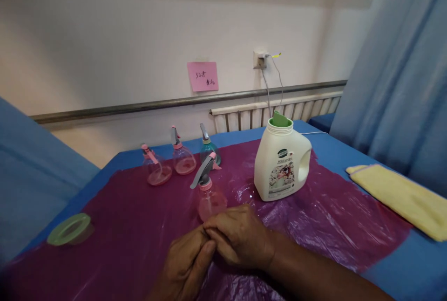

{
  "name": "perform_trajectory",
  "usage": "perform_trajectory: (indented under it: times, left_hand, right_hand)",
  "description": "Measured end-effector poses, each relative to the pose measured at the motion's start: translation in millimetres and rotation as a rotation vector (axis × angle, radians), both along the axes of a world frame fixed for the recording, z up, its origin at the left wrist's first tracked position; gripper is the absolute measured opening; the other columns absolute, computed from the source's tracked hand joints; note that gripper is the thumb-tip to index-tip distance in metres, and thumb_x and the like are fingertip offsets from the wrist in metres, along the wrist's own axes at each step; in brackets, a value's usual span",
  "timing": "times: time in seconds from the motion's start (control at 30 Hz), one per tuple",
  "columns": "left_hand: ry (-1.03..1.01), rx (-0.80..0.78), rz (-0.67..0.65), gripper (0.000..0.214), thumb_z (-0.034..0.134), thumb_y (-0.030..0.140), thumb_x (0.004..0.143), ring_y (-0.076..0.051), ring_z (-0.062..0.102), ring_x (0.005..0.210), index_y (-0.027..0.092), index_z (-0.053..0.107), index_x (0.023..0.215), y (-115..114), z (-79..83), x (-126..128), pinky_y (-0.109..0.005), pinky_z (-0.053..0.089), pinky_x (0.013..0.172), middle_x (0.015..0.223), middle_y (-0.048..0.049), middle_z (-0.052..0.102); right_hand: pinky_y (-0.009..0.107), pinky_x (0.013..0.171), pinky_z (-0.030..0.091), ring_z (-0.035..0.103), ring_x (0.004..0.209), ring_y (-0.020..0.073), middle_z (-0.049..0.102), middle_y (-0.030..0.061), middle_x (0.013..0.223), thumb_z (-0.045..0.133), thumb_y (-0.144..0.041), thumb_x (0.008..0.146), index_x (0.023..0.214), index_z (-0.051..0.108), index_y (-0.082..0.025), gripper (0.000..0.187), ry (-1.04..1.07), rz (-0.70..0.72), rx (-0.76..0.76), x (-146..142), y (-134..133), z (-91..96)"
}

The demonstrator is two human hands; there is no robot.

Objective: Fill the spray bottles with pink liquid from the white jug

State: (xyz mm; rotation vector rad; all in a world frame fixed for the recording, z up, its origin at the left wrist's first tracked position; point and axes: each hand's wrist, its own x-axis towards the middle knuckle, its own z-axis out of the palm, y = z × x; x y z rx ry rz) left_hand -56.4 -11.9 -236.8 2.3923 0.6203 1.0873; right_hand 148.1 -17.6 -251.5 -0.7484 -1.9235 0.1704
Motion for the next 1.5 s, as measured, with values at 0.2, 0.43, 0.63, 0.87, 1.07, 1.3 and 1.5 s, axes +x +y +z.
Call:
perform_trajectory:
  times: [0.2, 0.43, 0.63, 0.87, 1.07, 1.3, 1.5]
  left_hand:
    - [-0.009, -0.052, 0.010, 0.021, 0.050, 0.019, 0.116, -0.012, 0.067, 0.070, 0.025, 0.066, 0.103, -0.4, 0.4, -0.1, -0.022, 0.049, 0.068, 0.085, 0.0014, 0.072]
    - [-0.092, -0.270, 0.136, 0.033, 0.047, 0.035, 0.120, -0.014, 0.062, 0.067, 0.022, 0.069, 0.099, -7.3, 0.9, 2.5, -0.025, 0.050, 0.066, 0.078, 0.0005, 0.067]
    - [-0.314, -0.837, 0.137, 0.050, 0.062, 0.065, 0.111, -0.012, 0.049, 0.056, 0.019, 0.070, 0.092, -4.9, 4.5, 8.9, -0.024, 0.041, 0.059, 0.063, 0.0033, 0.058]
    - [-0.400, -1.009, 0.126, 0.046, 0.085, 0.061, 0.095, -0.010, 0.050, 0.052, 0.016, 0.077, 0.092, 0.9, 14.6, 10.8, -0.023, 0.039, 0.058, 0.060, 0.0013, 0.066]
    - [-0.428, -1.013, 0.151, 0.044, 0.091, 0.057, 0.090, -0.008, 0.053, 0.052, 0.016, 0.077, 0.089, 2.8, 10.6, 10.8, -0.022, 0.040, 0.056, 0.069, -0.0015, 0.073]
    - [-0.416, -1.012, 0.166, 0.044, 0.094, 0.056, 0.087, -0.008, 0.053, 0.052, 0.016, 0.076, 0.086, 4.4, 10.2, 9.3, -0.021, 0.040, 0.055, 0.066, -0.0003, 0.071]
    - [-0.388, -1.020, 0.187, 0.045, 0.099, 0.054, 0.081, -0.009, 0.053, 0.052, 0.017, 0.074, 0.088, 2.9, 13.3, 9.9, -0.020, 0.040, 0.055, 0.059, 0.0034, 0.064]
  right_hand:
    - [0.026, 0.075, 0.060, 0.080, 0.076, 0.0162, 0.084, 0.0033, 0.093, 0.062, -0.022, 0.110, 0.119, 0.073, -0.022, 0.015, -0.011, -0.021, 0.033, 0.4, 1.8, 1.2]
    - [0.027, 0.076, 0.060, 0.080, 0.078, 0.0157, 0.085, 0.0021, 0.094, 0.064, -0.021, 0.109, 0.116, 0.075, -0.024, 0.013, 0.086, -0.024, -0.080, 1.1, -3.6, 4.4]
    - [0.025, 0.069, 0.057, 0.074, 0.072, 0.0129, 0.080, 0.0000, 0.085, 0.066, -0.033, 0.114, 0.109, 0.074, -0.022, 0.015, 0.407, 0.133, -0.486, -4.2, -7.6, 1.8]
    - [0.026, 0.069, 0.059, 0.074, 0.071, 0.0129, 0.081, 0.0019, 0.083, 0.072, -0.043, 0.111, 0.104, 0.075, -0.020, 0.025, 0.559, 0.231, -0.662, -4.9, -2.8, 5.3]
    - [0.028, 0.069, 0.060, 0.075, 0.071, 0.0139, 0.081, 0.0021, 0.083, 0.075, -0.050, 0.108, 0.107, 0.077, -0.020, 0.030, 0.542, 0.216, -0.682, -4.9, -3.1, 2.0]
    - [0.026, 0.068, 0.059, 0.075, 0.072, 0.0143, 0.081, 0.0023, 0.083, 0.077, -0.045, 0.106, 0.094, 0.074, -0.020, 0.027, 0.517, 0.175, -0.673, -2.4, -1.6, -0.5]
    - [0.023, 0.063, 0.055, 0.072, 0.068, 0.0126, 0.079, -0.0008, 0.079, 0.075, -0.032, 0.105, 0.090, 0.072, -0.021, 0.019, 0.409, 0.068, -0.559, -1.2, -3.5, -2.7]
